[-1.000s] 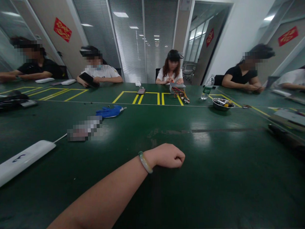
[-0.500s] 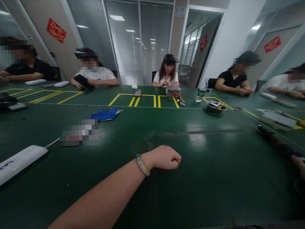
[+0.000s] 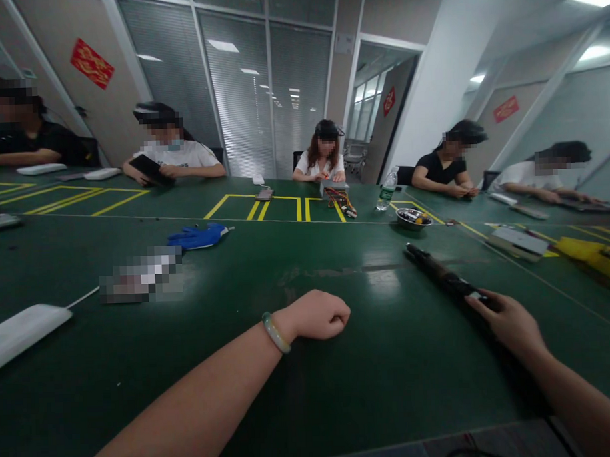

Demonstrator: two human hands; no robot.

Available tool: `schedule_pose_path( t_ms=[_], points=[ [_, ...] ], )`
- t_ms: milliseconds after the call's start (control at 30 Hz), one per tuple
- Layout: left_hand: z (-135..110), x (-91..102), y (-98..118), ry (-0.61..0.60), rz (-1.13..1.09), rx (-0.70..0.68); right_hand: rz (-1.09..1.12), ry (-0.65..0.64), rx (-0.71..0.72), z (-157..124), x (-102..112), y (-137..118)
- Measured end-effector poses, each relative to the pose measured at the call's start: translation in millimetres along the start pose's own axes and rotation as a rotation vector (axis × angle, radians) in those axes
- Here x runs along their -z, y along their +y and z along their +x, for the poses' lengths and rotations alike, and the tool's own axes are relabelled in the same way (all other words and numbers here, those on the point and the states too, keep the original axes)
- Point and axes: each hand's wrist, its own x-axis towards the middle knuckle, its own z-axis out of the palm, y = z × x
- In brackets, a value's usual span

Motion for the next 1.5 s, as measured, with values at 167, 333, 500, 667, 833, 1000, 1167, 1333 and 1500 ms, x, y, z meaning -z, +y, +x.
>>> schedule_pose_path(
  t_ms=[167, 333, 500, 667, 833, 1000, 1167, 1333, 1500],
  points=[
    [0.1, 6.2, 5.2, 0.200, 0.080, 0.046, 0.236, -0.192, 0.304, -19.8, -25.6, -125.5],
    [0.6, 6.7, 4.3, 0.481, 0.172, 0.164, 0.434, -0.338, 0.582, -34.8, -54.1, -241.9],
    [-4.0, 0.9, -19.2, 0.412, 0.235, 0.315, 0.480, -0.392, 0.778, -43.1, -75.7, -314.3],
    [-7.9, 3.5, -34.5, 0.362, 0.243, 0.392, 0.540, -0.388, 0.807, -44.1, -68.4, -319.3],
    [-7.7, 2.7, -34.4, 0.342, 0.267, 0.401, 0.314, -0.368, 0.699, -35.5, -32.4, -296.0],
    [-5.6, 1.0, -34.9, 0.347, 0.261, 0.372, -0.056, -0.696, 0.593, -34.2, -13.1, -289.7],
    [-3.3, 0.6, -36.9, 0.347, 0.279, 0.351, -0.068, -0.713, 0.607, -39.9, -14.4, -297.0],
    [-1.5, 2.0, -34.4, 0.339, 0.269, 0.345, 0.219, -0.793, 0.552, -38.0, -23.4, -299.1],
    [-1.7, 4.4, -32.7, 0.326, 0.249, 0.353, 0.409, -0.858, 0.428, -33.3, -34.3, -297.1]
  ],
)
